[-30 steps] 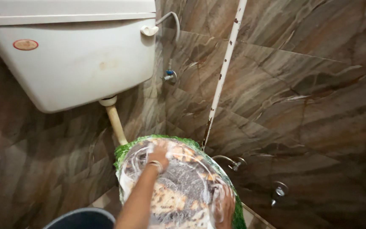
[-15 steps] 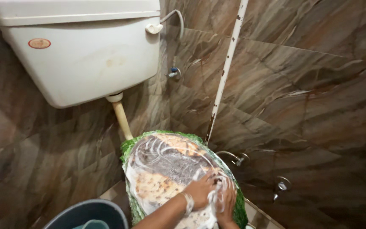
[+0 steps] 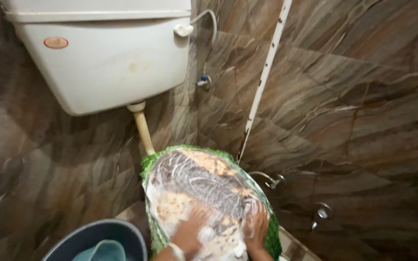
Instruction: The person washes a large, patterned cloth placed on a green mat over a toilet bowl. They use a blue cup to pour water from a bucket onto the cloth and scrub it with both hands, creating a soapy lather. The person repeatedly pours water and scrubs the fabric throughout the clip.
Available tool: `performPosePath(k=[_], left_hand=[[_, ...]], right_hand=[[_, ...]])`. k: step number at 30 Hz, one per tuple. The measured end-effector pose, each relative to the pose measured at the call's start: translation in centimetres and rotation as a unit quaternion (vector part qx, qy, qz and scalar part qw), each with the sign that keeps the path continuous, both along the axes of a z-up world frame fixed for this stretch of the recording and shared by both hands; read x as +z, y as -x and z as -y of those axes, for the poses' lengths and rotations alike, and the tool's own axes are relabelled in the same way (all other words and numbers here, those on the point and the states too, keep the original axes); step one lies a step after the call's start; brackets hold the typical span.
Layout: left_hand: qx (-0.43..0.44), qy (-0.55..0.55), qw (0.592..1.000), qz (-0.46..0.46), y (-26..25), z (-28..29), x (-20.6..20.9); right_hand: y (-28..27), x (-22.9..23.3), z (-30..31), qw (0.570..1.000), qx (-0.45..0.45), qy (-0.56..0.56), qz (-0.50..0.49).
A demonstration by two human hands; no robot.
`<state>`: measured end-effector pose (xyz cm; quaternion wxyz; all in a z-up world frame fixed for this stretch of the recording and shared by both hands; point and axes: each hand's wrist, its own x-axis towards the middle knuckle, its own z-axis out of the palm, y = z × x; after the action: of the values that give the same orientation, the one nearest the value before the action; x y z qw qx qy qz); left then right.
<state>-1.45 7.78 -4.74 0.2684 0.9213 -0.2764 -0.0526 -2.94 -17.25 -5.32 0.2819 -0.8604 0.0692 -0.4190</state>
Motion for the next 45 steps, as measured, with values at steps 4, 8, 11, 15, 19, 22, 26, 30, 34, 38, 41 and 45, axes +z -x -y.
performPosePath(k=[4, 8, 11, 15, 19, 22, 26, 30, 34, 38, 41, 45], left_hand=[[-0.166, 0.002, 0.975, 0.149, 2.0, 6.7, 1.9], [-0.036, -0.075, 0.996, 0.015, -5.6, 9.3, 4.1], [0.074, -0.086, 0.992, 0.055, -9.9, 2.9, 4.7], [0.146, -0.09, 0.984, 0.047, -7.5, -4.5, 3.8], [0.014, 0.003, 0.978, 0.206, -0.2, -2.5, 0.9], [-0.114, 0.016, 0.969, 0.217, 3.2, 3.2, 2.0], [-0.144, -0.021, 0.986, 0.08, -1.4, 9.6, 4.4], [-0.006, -0.03, 0.993, 0.113, -10.1, 9.4, 3.7], [0.098, -0.055, 0.985, 0.129, -12.2, 0.2, 4.0], [0.109, -0.203, 0.973, 0.017, -3.0, -2.7, 7.0], [0.017, -0.112, 0.993, -0.007, 2.1, 2.6, 6.1], [-0.157, -0.089, 0.977, 0.112, 0.6, 9.2, 3.4]], right_hand=[[0.6, -0.2, 0.6, 0.996, 0.056, -0.069, 0.002], [-1.4, -3.1, 1.9, 1.0, -0.001, -0.019, 0.02], [-1.7, -3.8, 2.3, 1.0, 0.003, 0.007, -0.012], [-1.4, -2.7, 1.7, 1.0, 0.007, -0.022, -0.015], [-1.1, -1.7, 0.9, 0.995, 0.002, -0.08, -0.055], [-2.0, -4.1, 1.8, 1.0, -0.025, -0.016, 0.007], [-2.0, -5.3, 2.5, 0.996, 0.023, -0.006, 0.082], [-1.0, -2.8, 1.5, 0.998, 0.008, -0.069, 0.006], [-0.9, -1.9, 1.7, 0.998, 0.017, 0.012, 0.061], [-0.6, -0.5, 0.5, 0.999, 0.001, -0.024, 0.022], [-0.7, -0.6, 0.5, 0.999, -0.005, -0.05, -0.006], [-1.7, -4.2, 2.5, 0.999, 0.014, -0.033, 0.032]])
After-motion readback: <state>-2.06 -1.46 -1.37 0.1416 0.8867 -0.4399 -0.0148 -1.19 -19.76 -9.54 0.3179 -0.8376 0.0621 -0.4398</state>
